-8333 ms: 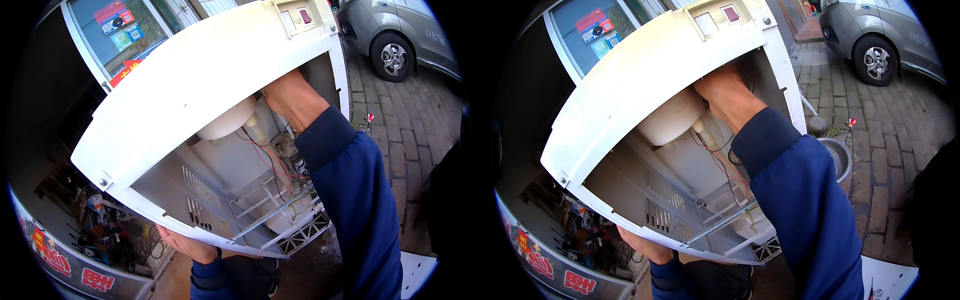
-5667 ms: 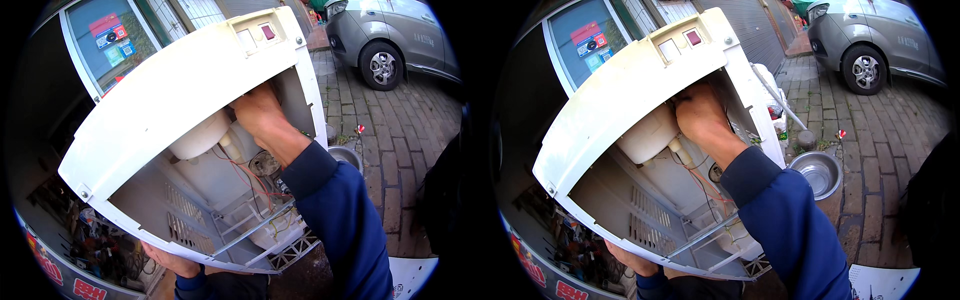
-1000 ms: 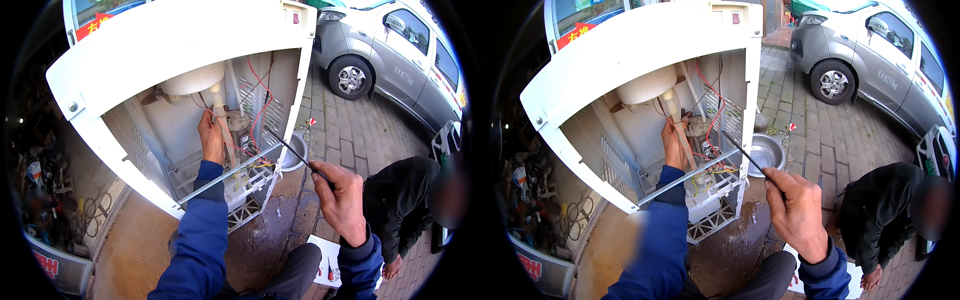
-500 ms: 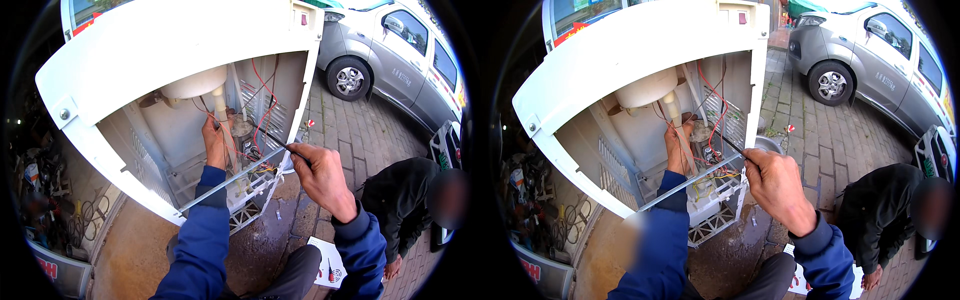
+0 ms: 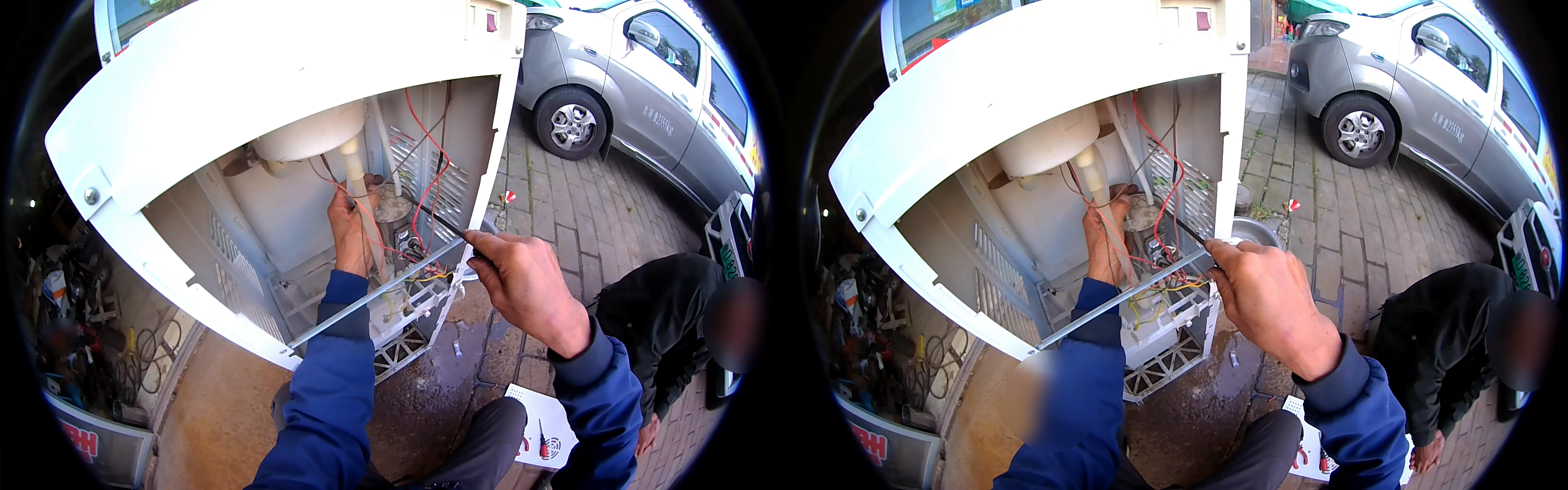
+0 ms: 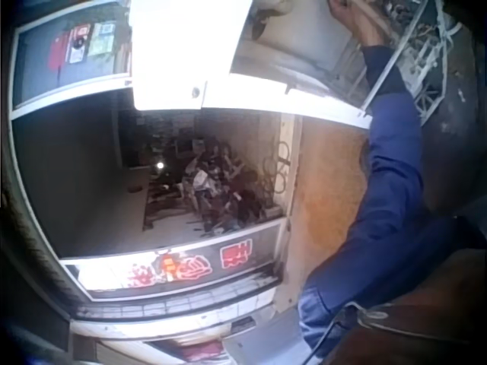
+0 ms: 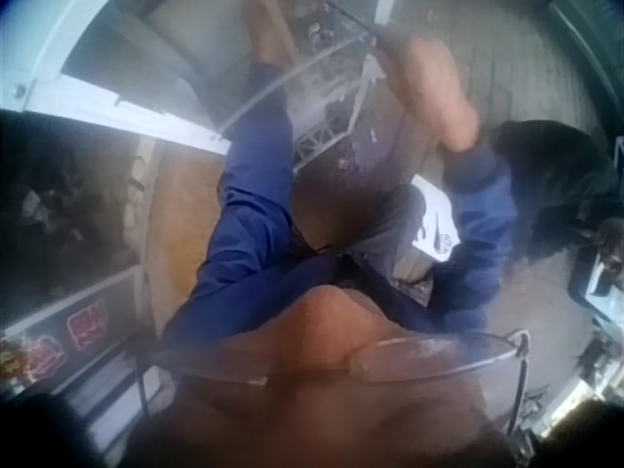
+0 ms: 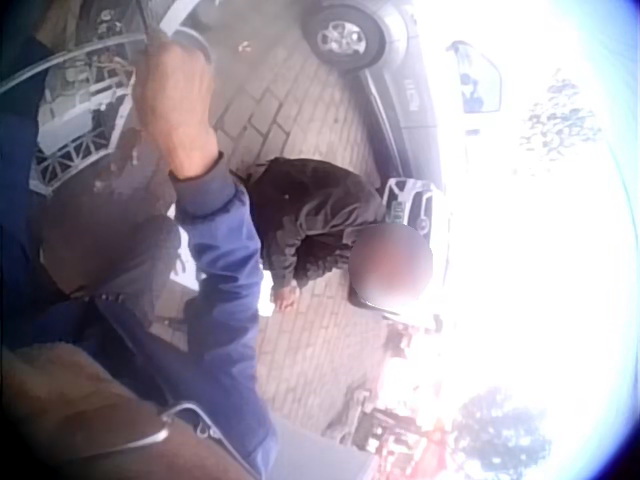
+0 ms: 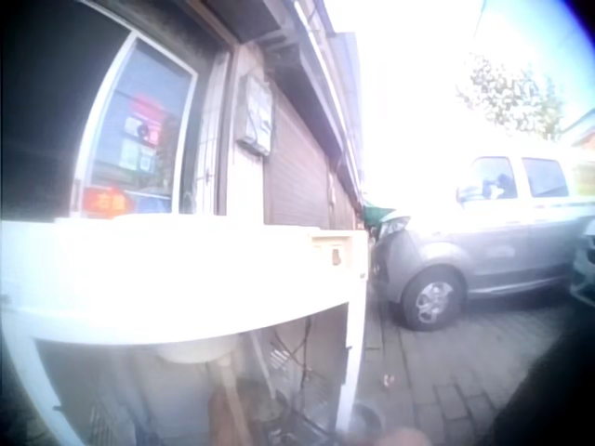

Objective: The person repairs a washing machine by manipulating internal wiring and components. They use a screwdriver to adjust connections, a pneumatic air gun to blow out debris, and pliers to strip or cut wires. The task occurs outdoors on a paved area next to a cluttered workshop.

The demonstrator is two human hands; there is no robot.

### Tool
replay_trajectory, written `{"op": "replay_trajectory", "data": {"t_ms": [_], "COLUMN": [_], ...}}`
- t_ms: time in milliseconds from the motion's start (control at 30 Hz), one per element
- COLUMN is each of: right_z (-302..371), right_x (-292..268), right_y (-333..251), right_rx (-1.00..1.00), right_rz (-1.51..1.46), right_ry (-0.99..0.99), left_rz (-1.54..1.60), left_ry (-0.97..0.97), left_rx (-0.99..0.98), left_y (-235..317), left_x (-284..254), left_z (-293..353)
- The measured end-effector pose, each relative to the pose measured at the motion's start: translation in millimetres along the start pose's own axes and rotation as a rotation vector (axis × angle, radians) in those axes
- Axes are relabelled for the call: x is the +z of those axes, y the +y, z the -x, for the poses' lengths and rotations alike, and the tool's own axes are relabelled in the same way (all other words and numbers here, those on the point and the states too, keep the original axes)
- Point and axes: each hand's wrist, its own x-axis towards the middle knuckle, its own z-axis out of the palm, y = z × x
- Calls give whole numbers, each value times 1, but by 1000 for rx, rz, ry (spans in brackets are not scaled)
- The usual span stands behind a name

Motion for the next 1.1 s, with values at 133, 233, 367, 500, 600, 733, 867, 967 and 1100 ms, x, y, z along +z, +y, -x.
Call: {"op": "replay_trajectory", "data": {"t_ms": [133,233,367,500,600,733,867,967,1100], "right_z": [-4,-2,5,7,6,7,4,-6,-7], "right_x": [4,9,19,26,19,18,6,-7,-12], "right_y": [5,16,30,38,34,34,27,16,20], "right_rx": [-29,41,104,173,369,422,179,138,126], "right_rz": [-57,-260,-480,-639,-858,-927,-482,-341,-389], "right_ry": [-2,-5,22,10,-72,-67,1,-35,-61], "left_rz": [-25,-41,-174,-94,-57,-96,-213,-125,-121], "left_ry": [24,14,-4,18,42,52,40,32,17], "left_rx": [-5,14,8,-8,-25,-29,-23,-4,12], "left_y": [5,3,2,-3,2,9,6,4,3], "left_x": [1,0,-1,-3,-3,4,4,1,-1], "left_z": [2,1,1,-1,-1,3,2,-1,2]}}
